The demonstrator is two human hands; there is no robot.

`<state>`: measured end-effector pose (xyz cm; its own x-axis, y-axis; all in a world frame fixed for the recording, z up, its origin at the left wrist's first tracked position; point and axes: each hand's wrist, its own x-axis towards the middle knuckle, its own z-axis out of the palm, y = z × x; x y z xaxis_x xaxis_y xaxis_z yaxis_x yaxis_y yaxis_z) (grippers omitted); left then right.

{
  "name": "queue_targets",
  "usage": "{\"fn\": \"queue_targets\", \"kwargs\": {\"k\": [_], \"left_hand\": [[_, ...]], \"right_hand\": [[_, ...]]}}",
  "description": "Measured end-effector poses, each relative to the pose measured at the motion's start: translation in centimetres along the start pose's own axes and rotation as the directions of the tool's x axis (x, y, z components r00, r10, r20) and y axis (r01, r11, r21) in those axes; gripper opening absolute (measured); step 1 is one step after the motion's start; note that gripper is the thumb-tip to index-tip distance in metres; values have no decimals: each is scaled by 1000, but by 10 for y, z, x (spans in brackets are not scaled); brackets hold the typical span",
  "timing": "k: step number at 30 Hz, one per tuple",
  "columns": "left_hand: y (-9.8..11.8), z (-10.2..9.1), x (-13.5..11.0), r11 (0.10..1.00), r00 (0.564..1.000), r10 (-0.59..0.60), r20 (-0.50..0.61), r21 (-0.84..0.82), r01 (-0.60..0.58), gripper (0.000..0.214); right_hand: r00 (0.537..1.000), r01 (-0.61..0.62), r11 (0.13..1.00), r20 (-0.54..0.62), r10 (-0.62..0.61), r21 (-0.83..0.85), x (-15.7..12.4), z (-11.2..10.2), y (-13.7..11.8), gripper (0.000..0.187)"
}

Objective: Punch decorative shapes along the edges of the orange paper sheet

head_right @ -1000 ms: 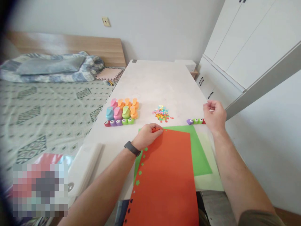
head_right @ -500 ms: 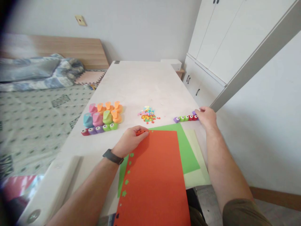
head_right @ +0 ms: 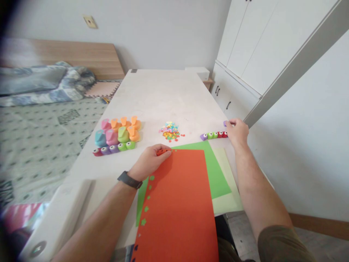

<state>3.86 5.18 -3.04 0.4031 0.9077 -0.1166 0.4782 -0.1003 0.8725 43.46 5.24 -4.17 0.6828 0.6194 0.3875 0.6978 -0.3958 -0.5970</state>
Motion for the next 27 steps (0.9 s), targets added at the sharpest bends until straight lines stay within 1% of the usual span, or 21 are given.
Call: {"fn": "queue_targets", "kwargs": {"k": [2, 3, 4, 5, 6, 7, 9, 11, 12, 14, 16, 21, 24, 27], "left_hand": [[2, -1, -1, 1000, 1000, -7, 3, -2, 7, 32], [3, -1, -1, 1000, 1000, -8, 4, -2, 8, 32], [4, -1, -1, 1000, 1000, -8, 2, -2, 8, 32], [5, -1, -1, 1000, 1000, -4, -2, -2, 4, 32], [5, -2, -2, 1000, 1000, 1, -7, -2, -1, 32], [6, -2, -2, 1000, 1000, 7, -12, 0, -7, 32], [6, -2, -2, 1000, 1000, 17, -21, 5, -17, 32], [7, -2, -2, 1000, 999, 28, -26, 12, -27, 31], [7, -2, -2, 999, 999, 33, -29, 14, -32, 31], [7, -2, -2, 999, 999, 41, -33, 14, -41, 31], [8, -2, -3, 999, 998, 47, -33, 15, -47, 31], [8, -1, -2, 998, 998, 64, -29, 14, -64, 30], [8, 0, -3, 997, 997, 74, -27, 13, -74, 30], [9, 0, -3, 996, 996, 83, -27, 23, -82, 30]], "right_hand": [[993, 98, 987, -82, -88, 129, -12, -3, -18, 27], [987, 149, 967, -89, -133, 209, -20, -4, -28, 28], [983, 184, 935, -55, -176, 303, -30, -5, -39, 29], [976, 195, 891, 14, -219, 411, -41, -5, -50, 31], [962, 179, 830, 83, -260, 529, -52, -5, -60, 31], [937, 136, 767, 172, -306, 627, -64, -4, -70, 31], [843, 6, 676, 360, -399, 737, -86, 0, -85, 30], [756, -106, 627, 473, -453, 772, -102, 3, -94, 30], [724, -150, 616, 511, -464, 773, -108, 5, -97, 30], [684, -216, 609, 563, -464, 763, -116, 8, -99, 32], [670, -250, 609, 588, -453, 753, -119, 10, -99, 33], [655, -265, 612, 605, -453, 745, -122, 12, -99, 30], [646, -252, 618, 605, -465, 744, -124, 12, -101, 30], [642, -213, 642, 601, -477, 737, -126, 12, -103, 31]]}}
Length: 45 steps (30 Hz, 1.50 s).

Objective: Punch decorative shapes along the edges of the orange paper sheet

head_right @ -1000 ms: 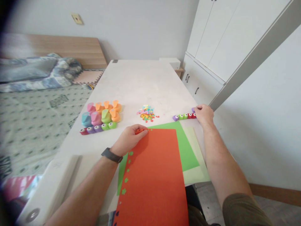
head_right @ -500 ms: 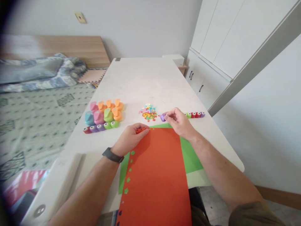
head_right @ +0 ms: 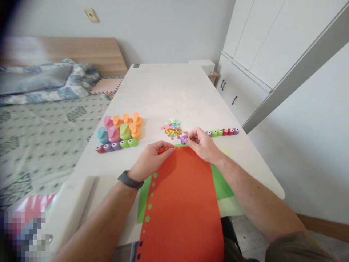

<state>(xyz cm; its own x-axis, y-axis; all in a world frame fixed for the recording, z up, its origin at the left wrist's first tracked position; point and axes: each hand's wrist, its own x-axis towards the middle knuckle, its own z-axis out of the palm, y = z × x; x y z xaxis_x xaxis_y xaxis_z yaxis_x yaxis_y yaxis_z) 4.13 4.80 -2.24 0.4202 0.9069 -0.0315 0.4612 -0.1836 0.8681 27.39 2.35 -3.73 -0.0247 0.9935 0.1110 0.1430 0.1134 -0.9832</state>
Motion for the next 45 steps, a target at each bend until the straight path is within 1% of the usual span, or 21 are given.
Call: {"fn": "queue_targets", "kwargs": {"k": [4, 10, 15, 21, 27, 30, 37, 45], "left_hand": [[1, -1, 0, 1000, 1000, 6, -2, -4, -6, 31], [2, 0, -2, 1000, 1000, 2, -9, -19, -2, 31], [-2, 1, -1, 999, 1000, -5, -9, -45, 5, 31], [-2, -1, -1, 999, 1000, 6, -17, -39, -6, 29], [-1, -1, -2, 999, 999, -22, -25, -48, 21, 29], [-2, -1, -2, 998, 999, -31, -22, -55, 30, 30], [-4, 0, -2, 1000, 1000, -1, -24, -31, 0, 28], [-2, -1, -2, 1000, 1000, 5, -23, -27, -5, 28]], "right_hand": [[1000, 23, 994, 14, -22, -111, 0, 2, -3, 33], [997, 34, 969, 81, -15, -244, -2, 3, -8, 34], [997, 41, 941, 82, -15, -337, -3, -1, -10, 37], [994, 69, 926, 104, -33, -370, -3, -6, -9, 38], [997, 76, 942, 51, -62, -328, -3, -5, -9, 40], [997, 71, 928, 61, -52, -366, -3, -5, -9, 39], [997, 60, 906, 61, -38, -418, -3, -3, -9, 36], [998, 51, 931, 62, -31, -362, -5, -1, -9, 39]]}}
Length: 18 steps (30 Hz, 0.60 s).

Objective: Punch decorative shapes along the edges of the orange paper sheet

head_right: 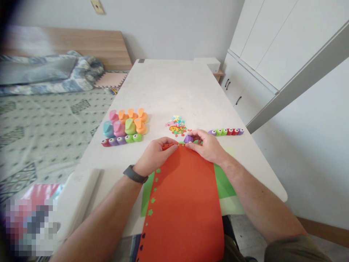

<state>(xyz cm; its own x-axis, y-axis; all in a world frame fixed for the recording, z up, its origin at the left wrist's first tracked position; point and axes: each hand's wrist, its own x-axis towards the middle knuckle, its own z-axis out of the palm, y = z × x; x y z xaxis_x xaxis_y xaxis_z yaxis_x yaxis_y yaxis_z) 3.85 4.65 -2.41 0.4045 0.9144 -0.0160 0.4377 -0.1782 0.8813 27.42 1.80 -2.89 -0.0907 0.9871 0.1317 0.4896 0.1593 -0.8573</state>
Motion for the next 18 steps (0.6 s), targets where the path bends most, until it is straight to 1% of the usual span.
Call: {"fn": "queue_targets", "kwargs": {"k": [5, 11, 18], "left_hand": [[2, -1, 0, 1000, 1000, -25, 4, 13, 25, 28], [1, -1, 0, 1000, 1000, 3, 5, 15, -3, 28], [1, -1, 1, 1000, 1000, -2, -3, 25, 2, 26]], "right_hand": [[1000, -13, 1000, 12, 13, -11, 0, 0, -2, 38], [999, 3, 996, 47, 1, -90, -1, -2, -8, 31], [995, -14, 996, 99, 23, -93, 0, -6, -9, 31]]}}
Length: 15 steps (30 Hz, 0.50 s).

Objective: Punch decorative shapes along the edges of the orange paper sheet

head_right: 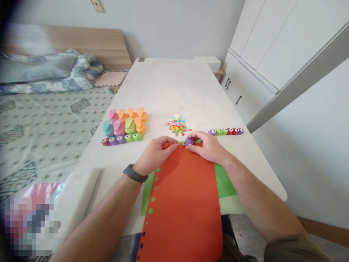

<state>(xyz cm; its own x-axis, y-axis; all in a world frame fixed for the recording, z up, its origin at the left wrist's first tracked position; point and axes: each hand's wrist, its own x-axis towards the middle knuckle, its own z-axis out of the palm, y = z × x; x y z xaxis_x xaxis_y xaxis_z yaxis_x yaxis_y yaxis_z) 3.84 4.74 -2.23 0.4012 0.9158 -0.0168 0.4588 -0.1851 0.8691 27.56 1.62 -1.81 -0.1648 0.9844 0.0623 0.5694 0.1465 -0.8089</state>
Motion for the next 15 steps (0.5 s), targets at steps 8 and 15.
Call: {"fn": "queue_targets", "kwargs": {"k": [8, 15], "left_hand": [[0, 1, 0, 999, 1000, 14, 19, -34, -13, 28], [1, 1, 0, 999, 1000, 20, 19, -37, -20, 27]], "right_hand": [[990, -4, 997, 144, -8, 82, 4, -2, 9, 38], [984, 18, 1000, 179, -21, 17, 6, -4, 1, 29]]}}
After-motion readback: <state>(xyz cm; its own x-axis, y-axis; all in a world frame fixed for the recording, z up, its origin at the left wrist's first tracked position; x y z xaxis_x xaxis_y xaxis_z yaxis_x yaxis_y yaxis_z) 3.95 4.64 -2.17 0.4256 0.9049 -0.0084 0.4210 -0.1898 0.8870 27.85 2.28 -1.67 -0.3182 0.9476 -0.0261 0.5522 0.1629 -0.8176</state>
